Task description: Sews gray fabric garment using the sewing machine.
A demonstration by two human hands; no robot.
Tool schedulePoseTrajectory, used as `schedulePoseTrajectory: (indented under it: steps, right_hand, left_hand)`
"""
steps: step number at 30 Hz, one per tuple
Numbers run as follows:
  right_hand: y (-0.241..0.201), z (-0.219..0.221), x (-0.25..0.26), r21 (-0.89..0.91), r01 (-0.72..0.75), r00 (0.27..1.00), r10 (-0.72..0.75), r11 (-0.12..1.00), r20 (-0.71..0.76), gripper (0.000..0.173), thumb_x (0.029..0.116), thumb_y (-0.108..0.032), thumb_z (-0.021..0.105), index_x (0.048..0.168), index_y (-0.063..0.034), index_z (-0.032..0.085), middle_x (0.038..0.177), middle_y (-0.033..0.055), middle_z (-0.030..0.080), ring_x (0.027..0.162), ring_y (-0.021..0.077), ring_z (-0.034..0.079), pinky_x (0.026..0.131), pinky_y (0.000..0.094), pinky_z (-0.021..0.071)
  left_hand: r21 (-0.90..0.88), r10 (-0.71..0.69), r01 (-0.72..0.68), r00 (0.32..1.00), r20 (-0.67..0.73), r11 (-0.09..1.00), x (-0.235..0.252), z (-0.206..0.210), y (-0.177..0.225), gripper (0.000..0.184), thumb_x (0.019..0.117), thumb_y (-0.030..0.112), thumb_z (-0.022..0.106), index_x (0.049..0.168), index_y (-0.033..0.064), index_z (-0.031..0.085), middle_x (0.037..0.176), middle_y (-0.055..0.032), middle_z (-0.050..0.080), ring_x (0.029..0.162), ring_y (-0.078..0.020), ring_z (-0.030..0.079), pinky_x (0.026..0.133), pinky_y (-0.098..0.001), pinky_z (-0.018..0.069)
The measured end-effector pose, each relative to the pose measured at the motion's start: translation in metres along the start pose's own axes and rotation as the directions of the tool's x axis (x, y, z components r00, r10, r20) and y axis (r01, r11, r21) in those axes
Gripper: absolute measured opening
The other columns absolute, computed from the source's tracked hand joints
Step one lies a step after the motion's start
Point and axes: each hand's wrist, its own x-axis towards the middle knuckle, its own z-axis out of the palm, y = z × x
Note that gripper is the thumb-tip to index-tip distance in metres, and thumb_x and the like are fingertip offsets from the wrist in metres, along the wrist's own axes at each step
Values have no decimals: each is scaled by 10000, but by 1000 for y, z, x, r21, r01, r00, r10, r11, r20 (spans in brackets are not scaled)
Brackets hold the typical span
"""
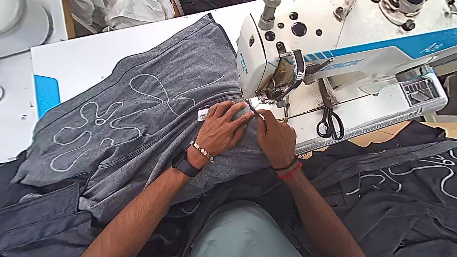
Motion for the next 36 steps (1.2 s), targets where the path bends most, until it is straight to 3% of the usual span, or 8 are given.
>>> schedulePoseTrajectory:
  steps: [3,8,17,21,24,27,32,36]
  right_hand:
    - [0,6,-7,-73,32,999,-34,997,-29,331,1029,-219,493,1248,-191,740,614,37,624,492,247,587,427,421,416]
    - [-11,10,-16,-88,75,997,-75,993,3,366,1038,-218,471,1293,-146,723,579,25,605,462,229,573,412,399,412]
    - [-19,18,-6,-158,-20,1000,20,987,-4,401,1066,-249,419,1357,-197,691,545,22,563,454,231,552,419,394,398]
    - [-19,16,-9,-175,17,999,-12,984,30,435,1042,-218,442,1433,-205,631,573,22,577,463,229,563,413,389,404]
    - [-13,24,-28,-126,73,995,-82,989,-62,417,1007,-189,505,1386,-238,673,747,30,633,616,212,616,481,363,452]
    - [-10,25,-39,-112,110,992,-116,988,-49,393,1033,-297,496,1383,-346,667,1023,79,634,937,263,587,761,429,449]
    - [-9,20,-42,-134,111,993,-104,985,54,576,1036,-588,410,1529,-308,515,1472,98,525,1305,301,486,1054,552,338]
    - [-6,17,-49,-131,141,985,-125,981,122,759,996,-696,371,1590,-227,421,1625,87,404,1430,322,415,1142,580,295]
  left_hand:
    - [12,19,-19,1000,24,1000,1,-2,-4,431,1053,430,411,1440,400,596,1540,22,504,1407,-247,427,1160,-479,289]
    - [-36,74,-72,995,63,997,2,-14,-22,450,1032,418,448,1379,200,634,1561,43,505,1447,-223,426,1162,-451,319]
    - [-3,63,-63,995,75,998,13,-10,-41,467,1049,433,393,1424,236,590,1524,50,533,1464,-210,400,1184,-436,306]
    - [61,-209,208,978,7,976,-18,-34,12,450,1059,357,441,1436,164,592,1622,-76,416,1539,-313,299,1252,-517,250]
    - [16,-580,585,807,-114,811,-79,-45,62,551,1034,460,432,1455,136,576,1636,-144,380,1533,-397,280,1227,-622,219]
    - [99,-753,756,654,-70,647,-135,-36,45,773,1033,664,233,1591,159,406,1663,-180,320,1533,-492,227,1162,-794,96]
    - [226,-541,515,838,68,827,-153,-56,-82,830,957,799,180,1625,325,314,1710,1,251,1574,-333,204,1193,-705,159]
    - [240,-456,400,850,263,885,-106,-99,-118,875,879,812,471,1547,248,446,1627,-66,398,1487,-402,363,1093,-711,353]
